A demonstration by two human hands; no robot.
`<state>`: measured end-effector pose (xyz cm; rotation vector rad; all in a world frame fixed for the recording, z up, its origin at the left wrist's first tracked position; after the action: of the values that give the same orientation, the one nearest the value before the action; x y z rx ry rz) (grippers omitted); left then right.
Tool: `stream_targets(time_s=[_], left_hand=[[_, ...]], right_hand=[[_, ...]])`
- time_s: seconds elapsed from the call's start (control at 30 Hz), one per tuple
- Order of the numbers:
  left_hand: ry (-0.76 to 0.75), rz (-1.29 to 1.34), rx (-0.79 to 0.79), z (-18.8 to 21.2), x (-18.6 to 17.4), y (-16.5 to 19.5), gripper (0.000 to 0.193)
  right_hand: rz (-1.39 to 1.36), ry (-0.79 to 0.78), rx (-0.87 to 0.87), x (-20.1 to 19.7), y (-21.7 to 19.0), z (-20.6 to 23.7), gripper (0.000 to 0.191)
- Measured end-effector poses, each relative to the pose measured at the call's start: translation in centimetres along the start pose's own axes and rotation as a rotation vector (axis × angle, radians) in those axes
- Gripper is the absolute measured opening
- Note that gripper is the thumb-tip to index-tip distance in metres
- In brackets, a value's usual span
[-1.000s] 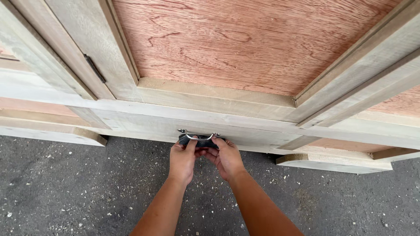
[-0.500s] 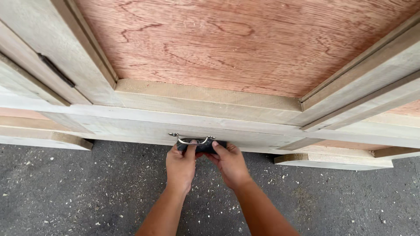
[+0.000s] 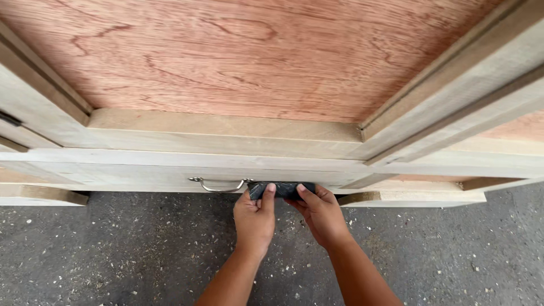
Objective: The person sands the surfaces and frame edges of a large wooden wardrobe using a sanding sponge and sandpaper, working over the door panels, rails, drawer front and lower edges, and wipes or brushes dust off between passes.
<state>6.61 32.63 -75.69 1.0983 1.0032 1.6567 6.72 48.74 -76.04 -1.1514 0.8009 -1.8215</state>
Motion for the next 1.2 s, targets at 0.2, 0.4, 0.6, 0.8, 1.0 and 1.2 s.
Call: stream_targets(time_s=[0.2, 0.4, 0.6, 0.8, 1.0, 1.2], left_hand=[[0.015, -0.029, -0.151, -0.7, 1.5, 0.2, 0.017], [-0.049, -0.040, -0.106, 1.1, 4.2, 2.4, 0.019], [-0.072, -0.108, -0.137, 1.1, 5.2, 1.0, 0.022], [-0.062, 0.015, -0.201, 0.5, 5.9, 0.6, 0.018], [-0.147, -0.061, -0.069, 3.2, 8.8, 4.6, 0.023], [-0.121, -0.042, -0.049, 1.9, 7.4, 3.0, 0.015]], right_hand=[[0.049, 0.144, 0.149, -0.7, 1.3, -1.5, 0.029], [0.012, 0.114, -0.024, -3.3, -4.0, 0.5, 0.029], [-0.058, 0.103, 0.003, -4.4, -2.7, 0.4, 0.032], [0.006, 0.186, 0.107, -4.4, -2.7, -0.4, 0.030], [-0.012, 0.124, -0.101, -5.0, -10.8, 3.4, 0.025], [0.032, 0.125, 0.003, -5.4, -6.1, 1.6, 0.025]])
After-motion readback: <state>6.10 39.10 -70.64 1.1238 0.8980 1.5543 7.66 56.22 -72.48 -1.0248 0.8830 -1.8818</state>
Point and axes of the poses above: each hand's wrist, its own z-axis away from the middle knuckle, its own x-axis out of the palm, y = z × x, the point moved 1 cm from there along -z, towards the middle knuckle, and after that the axes turned 1 degree about z, right-handed, at the moved point
